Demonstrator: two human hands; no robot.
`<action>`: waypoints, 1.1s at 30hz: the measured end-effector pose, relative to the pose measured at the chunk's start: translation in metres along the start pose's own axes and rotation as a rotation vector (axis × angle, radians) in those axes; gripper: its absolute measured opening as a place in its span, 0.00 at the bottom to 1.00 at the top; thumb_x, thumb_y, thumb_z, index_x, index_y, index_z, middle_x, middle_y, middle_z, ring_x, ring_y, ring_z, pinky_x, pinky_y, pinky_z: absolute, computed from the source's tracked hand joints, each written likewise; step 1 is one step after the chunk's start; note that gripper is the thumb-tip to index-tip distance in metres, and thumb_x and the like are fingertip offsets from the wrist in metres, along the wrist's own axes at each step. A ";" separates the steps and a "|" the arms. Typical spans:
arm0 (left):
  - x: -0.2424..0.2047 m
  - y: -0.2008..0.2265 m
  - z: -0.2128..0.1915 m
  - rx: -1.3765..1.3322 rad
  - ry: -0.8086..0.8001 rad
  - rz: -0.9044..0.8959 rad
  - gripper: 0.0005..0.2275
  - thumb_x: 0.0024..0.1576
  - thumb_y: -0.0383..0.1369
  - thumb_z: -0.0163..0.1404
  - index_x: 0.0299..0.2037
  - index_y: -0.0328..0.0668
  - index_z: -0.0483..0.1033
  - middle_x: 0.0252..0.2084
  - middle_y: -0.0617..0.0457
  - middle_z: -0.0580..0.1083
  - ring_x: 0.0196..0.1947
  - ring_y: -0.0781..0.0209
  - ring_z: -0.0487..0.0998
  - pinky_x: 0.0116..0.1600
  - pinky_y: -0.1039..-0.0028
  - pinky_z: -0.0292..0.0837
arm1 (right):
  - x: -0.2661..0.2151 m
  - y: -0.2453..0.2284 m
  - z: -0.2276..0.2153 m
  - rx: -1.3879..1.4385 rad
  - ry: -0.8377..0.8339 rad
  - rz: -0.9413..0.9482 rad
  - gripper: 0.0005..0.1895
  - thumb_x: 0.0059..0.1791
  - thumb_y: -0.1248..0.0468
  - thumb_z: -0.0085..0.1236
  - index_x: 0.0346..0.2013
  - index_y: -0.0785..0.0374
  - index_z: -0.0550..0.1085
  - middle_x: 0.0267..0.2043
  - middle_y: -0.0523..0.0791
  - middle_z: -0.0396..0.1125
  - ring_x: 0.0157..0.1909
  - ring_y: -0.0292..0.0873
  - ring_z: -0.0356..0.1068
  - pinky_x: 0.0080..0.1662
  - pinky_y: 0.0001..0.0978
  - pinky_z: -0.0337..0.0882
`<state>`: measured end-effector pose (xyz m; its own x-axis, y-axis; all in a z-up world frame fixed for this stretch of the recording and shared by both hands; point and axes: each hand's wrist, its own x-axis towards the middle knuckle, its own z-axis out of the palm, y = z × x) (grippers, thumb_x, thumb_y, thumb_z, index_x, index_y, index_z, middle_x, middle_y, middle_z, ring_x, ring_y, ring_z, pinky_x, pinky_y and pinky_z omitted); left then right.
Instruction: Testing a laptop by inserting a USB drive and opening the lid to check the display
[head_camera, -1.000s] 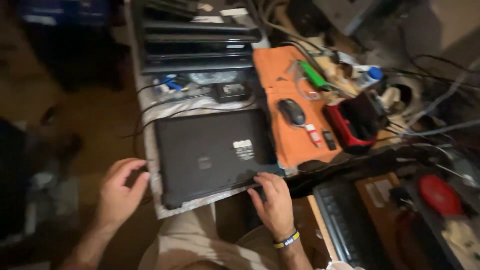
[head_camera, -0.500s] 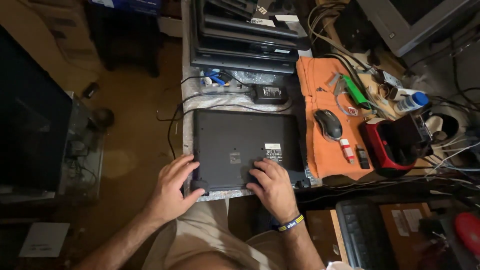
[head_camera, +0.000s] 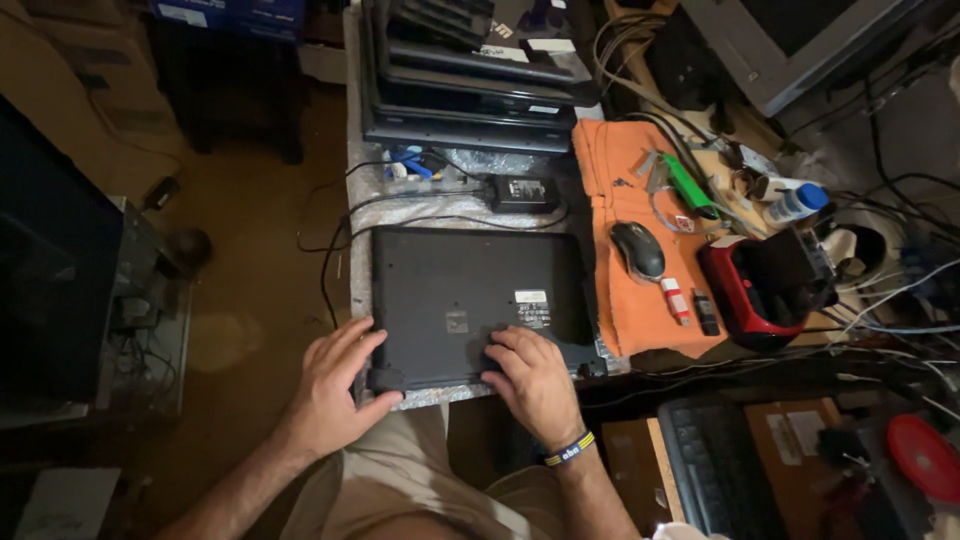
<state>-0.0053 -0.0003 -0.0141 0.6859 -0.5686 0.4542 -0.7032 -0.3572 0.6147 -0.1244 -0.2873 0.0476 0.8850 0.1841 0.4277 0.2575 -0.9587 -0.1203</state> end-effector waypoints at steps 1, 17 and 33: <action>0.001 -0.001 0.001 -0.022 0.025 -0.012 0.34 0.44 0.44 0.66 0.62 0.42 0.72 0.68 0.43 0.69 0.69 0.47 0.67 0.66 0.52 0.59 | 0.001 0.002 -0.003 0.040 0.011 0.010 0.20 0.49 0.53 0.65 0.49 0.61 0.75 0.56 0.48 0.70 0.59 0.55 0.68 0.58 0.49 0.68; 0.061 -0.020 0.016 -0.010 0.146 -0.228 0.34 0.45 0.45 0.66 0.61 0.34 0.74 0.54 0.32 0.76 0.58 0.29 0.75 0.58 0.47 0.67 | 0.004 0.055 -0.026 -0.213 -0.120 0.863 0.46 0.47 0.29 0.51 0.68 0.58 0.68 0.66 0.60 0.65 0.70 0.64 0.61 0.67 0.54 0.63; 0.092 0.006 0.023 -0.405 0.133 -0.724 0.37 0.46 0.51 0.65 0.65 0.43 0.71 0.61 0.33 0.72 0.65 0.35 0.70 0.64 0.53 0.68 | 0.033 0.089 -0.008 -0.173 -0.147 1.103 0.55 0.44 0.20 0.43 0.74 0.49 0.58 0.75 0.55 0.55 0.76 0.60 0.53 0.75 0.53 0.49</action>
<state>0.0496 -0.0723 0.0164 0.9762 -0.1999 -0.0847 0.0232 -0.2920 0.9561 -0.0750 -0.3681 0.0580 0.6360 -0.7698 0.0533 -0.7410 -0.6285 -0.2363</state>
